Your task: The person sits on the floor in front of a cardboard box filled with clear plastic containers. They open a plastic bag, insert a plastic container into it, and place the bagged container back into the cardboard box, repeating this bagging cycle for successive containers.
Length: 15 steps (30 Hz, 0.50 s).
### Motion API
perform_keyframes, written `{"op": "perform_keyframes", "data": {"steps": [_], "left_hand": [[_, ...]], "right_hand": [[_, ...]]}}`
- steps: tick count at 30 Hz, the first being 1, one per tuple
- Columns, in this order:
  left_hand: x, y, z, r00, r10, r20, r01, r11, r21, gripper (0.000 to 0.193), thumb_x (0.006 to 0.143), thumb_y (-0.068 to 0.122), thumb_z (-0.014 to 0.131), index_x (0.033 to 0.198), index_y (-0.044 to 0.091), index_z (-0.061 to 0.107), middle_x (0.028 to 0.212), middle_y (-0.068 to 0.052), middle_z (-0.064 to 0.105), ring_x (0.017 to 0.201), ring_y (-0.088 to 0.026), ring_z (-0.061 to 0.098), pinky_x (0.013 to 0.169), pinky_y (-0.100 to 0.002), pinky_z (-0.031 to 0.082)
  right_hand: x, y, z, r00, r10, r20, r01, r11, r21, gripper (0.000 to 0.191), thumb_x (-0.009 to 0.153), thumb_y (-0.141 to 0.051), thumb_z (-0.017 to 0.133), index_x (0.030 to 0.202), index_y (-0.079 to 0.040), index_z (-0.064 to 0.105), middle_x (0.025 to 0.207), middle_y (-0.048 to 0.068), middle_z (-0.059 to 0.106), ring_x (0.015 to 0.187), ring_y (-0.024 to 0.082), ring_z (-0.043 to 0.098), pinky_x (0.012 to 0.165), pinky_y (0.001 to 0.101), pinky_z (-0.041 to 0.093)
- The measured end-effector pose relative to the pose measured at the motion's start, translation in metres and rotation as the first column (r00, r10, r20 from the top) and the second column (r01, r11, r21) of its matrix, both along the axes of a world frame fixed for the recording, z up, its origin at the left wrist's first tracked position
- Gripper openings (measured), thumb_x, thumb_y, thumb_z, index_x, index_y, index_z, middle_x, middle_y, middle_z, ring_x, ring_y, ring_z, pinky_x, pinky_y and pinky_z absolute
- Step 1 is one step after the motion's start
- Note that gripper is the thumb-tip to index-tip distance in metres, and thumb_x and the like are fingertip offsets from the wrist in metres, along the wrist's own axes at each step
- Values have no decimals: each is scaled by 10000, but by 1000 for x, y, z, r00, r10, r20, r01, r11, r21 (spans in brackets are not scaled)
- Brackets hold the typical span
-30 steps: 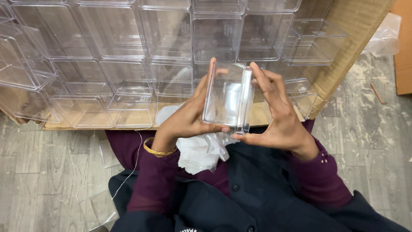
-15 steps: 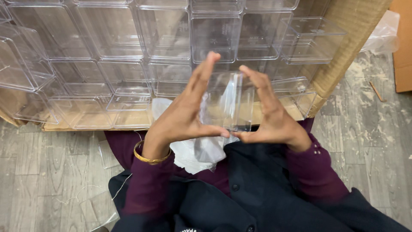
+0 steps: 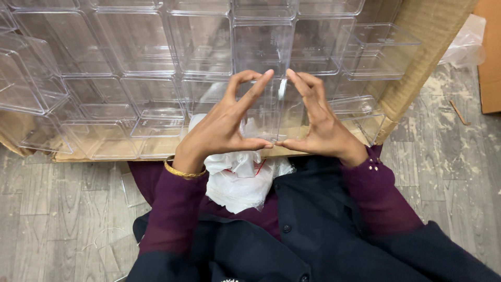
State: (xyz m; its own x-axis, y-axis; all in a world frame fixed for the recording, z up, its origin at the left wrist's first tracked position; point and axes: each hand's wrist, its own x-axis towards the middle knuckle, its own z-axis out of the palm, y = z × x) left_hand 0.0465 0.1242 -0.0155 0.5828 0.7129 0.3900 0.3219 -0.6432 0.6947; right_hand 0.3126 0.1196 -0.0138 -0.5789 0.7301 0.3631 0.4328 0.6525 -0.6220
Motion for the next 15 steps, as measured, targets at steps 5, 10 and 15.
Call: {"op": "perform_keyframes", "data": {"steps": [5,10,15], "left_hand": [[1,4,-1,1000,-24,11,23,999,40,1168,772,569,885,1674,188,249,1530,-211,366,1422,-412,466,1122,-500,483],[1,4,-1,1000,-24,6,23,999,49,1165,775,569,882,1674,183,250,1520,-212,380,1446,-404,440,1135,-503,476],[0,2,3,999,-23,-30,25,998,57,1171,765,579,882,1670,199,242,1513,-216,380,1408,-420,457,1085,-495,495]], "right_hand": [[-3,5,-1,1000,26,-15,-26,1000,-8,1256,651,-271,968,1643,-76,223,1560,181,314,1492,364,364,1260,466,359],[-4,4,1,1000,28,-7,-27,1000,6,1247,630,-254,959,1630,-80,233,1544,184,328,1481,376,361,1249,471,363],[-3,1,1,1000,28,0,-28,999,-22,1230,630,-227,942,1633,-87,243,1536,187,332,1470,381,375,1235,468,384]]}}
